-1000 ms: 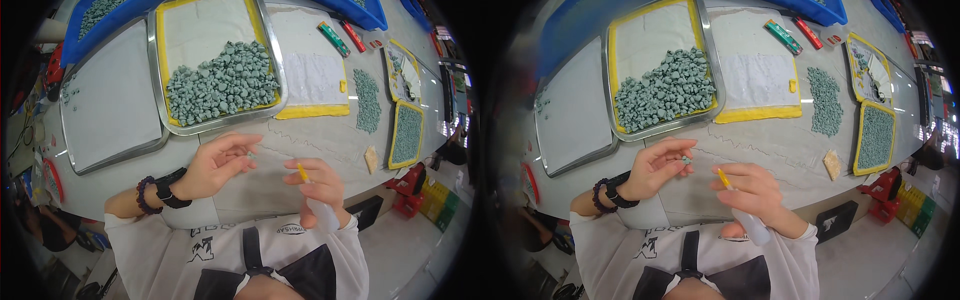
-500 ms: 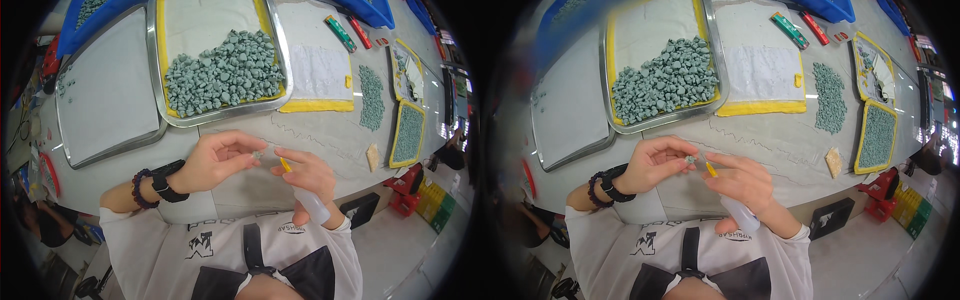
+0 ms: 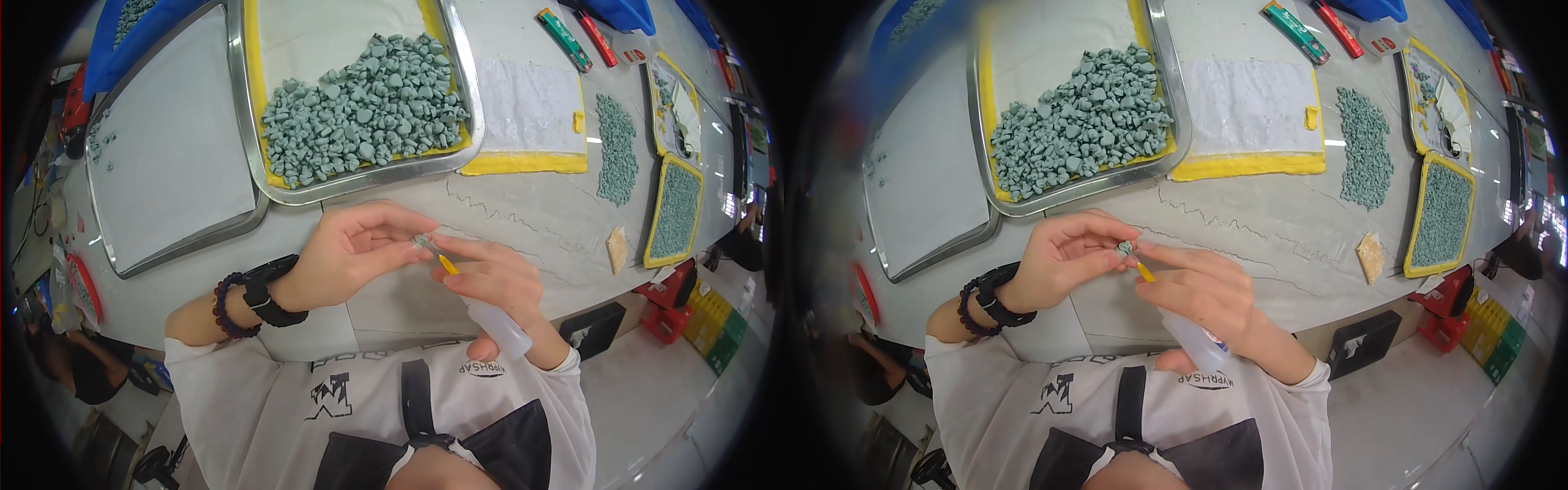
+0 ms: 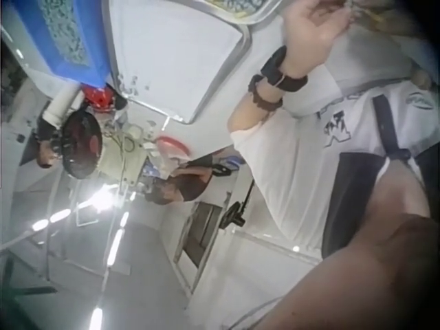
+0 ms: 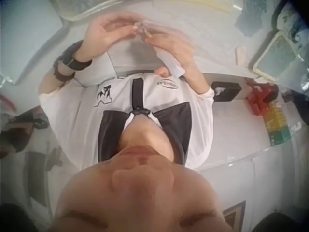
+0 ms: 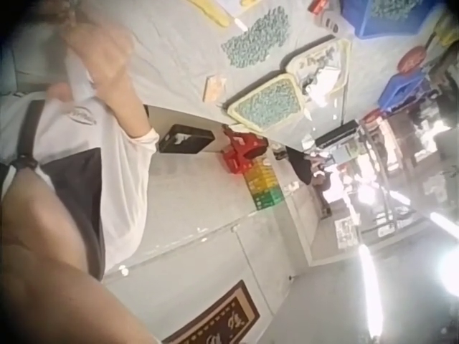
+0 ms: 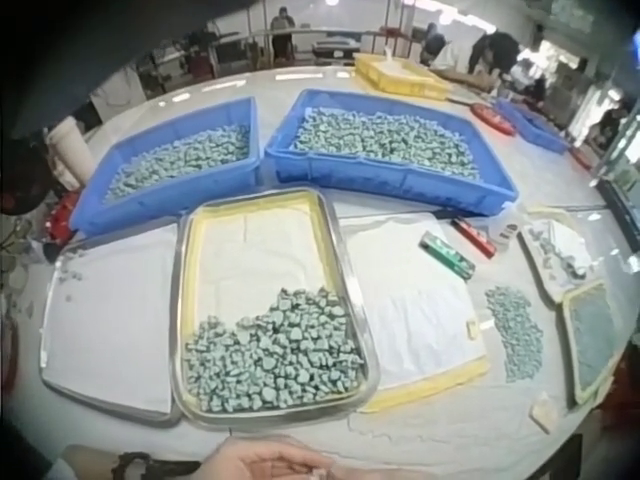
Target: Assembling small green plastic components on a factory assembly line using glue.
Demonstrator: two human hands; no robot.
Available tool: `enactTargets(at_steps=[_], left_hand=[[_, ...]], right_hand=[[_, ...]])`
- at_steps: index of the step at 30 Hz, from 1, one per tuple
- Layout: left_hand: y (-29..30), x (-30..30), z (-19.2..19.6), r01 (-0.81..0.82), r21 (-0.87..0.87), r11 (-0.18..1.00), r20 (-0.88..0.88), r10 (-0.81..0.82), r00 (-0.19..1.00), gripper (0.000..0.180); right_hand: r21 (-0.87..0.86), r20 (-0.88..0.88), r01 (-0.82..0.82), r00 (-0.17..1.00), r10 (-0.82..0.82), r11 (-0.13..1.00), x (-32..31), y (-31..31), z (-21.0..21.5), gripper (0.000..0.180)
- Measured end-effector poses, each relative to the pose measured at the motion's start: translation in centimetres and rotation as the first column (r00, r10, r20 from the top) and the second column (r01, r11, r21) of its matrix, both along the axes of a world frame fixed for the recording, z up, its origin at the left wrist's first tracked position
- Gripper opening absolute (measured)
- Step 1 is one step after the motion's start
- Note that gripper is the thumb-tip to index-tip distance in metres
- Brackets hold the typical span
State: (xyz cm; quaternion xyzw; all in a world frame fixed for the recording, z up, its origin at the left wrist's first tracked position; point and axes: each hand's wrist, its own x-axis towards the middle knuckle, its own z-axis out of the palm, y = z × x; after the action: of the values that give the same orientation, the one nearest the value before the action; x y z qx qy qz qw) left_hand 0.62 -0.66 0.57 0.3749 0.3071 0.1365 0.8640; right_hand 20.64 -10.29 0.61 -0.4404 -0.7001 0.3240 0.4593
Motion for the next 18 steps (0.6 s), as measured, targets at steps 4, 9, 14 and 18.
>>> enactTargets(at_steps=[4,9,14,18], left_hand=[[0.18,-0.04,-0.21,0.012,0.065,0.998,0.001,-0.012,1.000,0.029],[0.14,-0.03,-0.30,0.009,0.044,0.999,-0.005,-0.009,1.000,0.030],[0.15,0.00,-0.22,0.001,0.015,1.000,-0.006,-0.001,1.000,0.029],[0.15,0.00,-0.18,0.017,0.055,0.998,-0.009,-0.017,1.000,0.029]], right_hand=[[0.003,-0.006,-0.012,1.000,0.012,1.000,-0.15,0.26,-0.05,0.061],[0.024,0.013,0.001,1.000,-0.001,1.000,-0.32,0.44,-0.14,0.055],[0.030,0.024,0.018,1.000,-0.019,0.999,-0.45,0.41,-0.13,0.052],[0.022,0.032,0.027,0.999,-0.027,0.999,-0.45,0.32,-0.11,0.051]])
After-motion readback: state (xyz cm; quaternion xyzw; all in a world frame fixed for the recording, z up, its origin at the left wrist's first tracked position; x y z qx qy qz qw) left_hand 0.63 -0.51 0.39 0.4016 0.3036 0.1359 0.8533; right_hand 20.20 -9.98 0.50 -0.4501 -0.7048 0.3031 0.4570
